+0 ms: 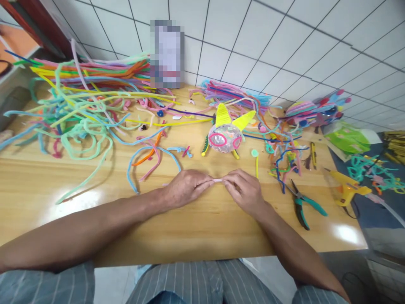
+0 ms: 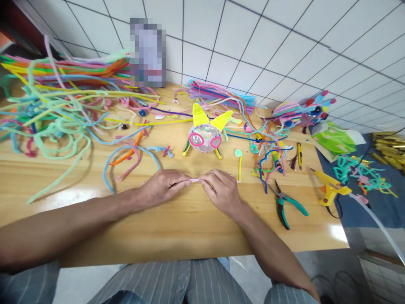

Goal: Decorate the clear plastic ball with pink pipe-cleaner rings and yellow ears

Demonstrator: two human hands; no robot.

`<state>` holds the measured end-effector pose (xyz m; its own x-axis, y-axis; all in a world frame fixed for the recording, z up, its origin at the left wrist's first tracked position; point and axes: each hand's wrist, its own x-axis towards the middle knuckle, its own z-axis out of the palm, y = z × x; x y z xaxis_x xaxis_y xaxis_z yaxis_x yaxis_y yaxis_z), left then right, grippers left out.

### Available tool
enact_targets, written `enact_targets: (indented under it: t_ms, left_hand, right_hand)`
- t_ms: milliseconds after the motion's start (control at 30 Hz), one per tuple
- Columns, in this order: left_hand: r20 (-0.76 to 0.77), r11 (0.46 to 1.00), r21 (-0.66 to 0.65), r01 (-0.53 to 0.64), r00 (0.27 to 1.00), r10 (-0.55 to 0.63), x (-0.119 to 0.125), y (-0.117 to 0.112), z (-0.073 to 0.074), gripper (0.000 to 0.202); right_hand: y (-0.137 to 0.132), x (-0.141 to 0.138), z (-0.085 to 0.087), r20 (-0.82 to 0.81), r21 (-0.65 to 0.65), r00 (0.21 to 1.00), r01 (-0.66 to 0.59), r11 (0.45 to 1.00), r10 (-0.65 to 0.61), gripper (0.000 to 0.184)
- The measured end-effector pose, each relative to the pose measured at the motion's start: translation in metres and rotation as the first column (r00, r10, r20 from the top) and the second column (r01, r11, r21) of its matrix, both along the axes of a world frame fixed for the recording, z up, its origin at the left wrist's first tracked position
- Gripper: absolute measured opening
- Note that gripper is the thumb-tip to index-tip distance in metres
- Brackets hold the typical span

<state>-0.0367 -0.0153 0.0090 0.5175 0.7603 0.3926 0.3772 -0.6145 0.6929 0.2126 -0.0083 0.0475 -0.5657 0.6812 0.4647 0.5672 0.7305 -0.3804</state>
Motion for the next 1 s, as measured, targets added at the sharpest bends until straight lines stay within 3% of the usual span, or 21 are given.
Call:
enact_targets:
  t_ms: [300,567,700,867,1000]
  left_hand:
    - [0.001,0.999,-0.052,-0.003,1.0,0.003,-0.002,0.001,0.001,0.043]
    - [0.046,0.999,-0.047,-0.006,0.999,0.008,-0.003,0.002,0.006,0.027]
    - [0.067,0.998,0.026,-0.062,0.996,0.06,-0.003,0.002,0.008,0.02]
    - [0.036,0.985,0.166,-0.041,0.999,0.035,-0.003,0.003,0.008,0.016]
    - [0.002,0.977,0.202,-0.062,0.998,0.063,-0.004,0.004,0.006,0.018]
  right_hand:
    - [0.0,0.002,-0.004,-0.051,0.057,0.999,0.008,0.998,-0.005,0.011]
    - [-0.004,-0.002,-0.009,-0.061,0.022,0.998,-0.008,1.0,0.009,0.011]
    - [-0.004,-0.005,-0.01,-0.068,0.006,0.998,0.007,1.0,-0.007,0.013]
    - [-0.005,-0.008,-0.011,-0.051,0.038,0.999,-0.001,0.999,0.003,0.014]
    - [-0.005,-0.009,-0.013,-0.06,0.054,0.998,-0.004,0.999,0.007,0.013]
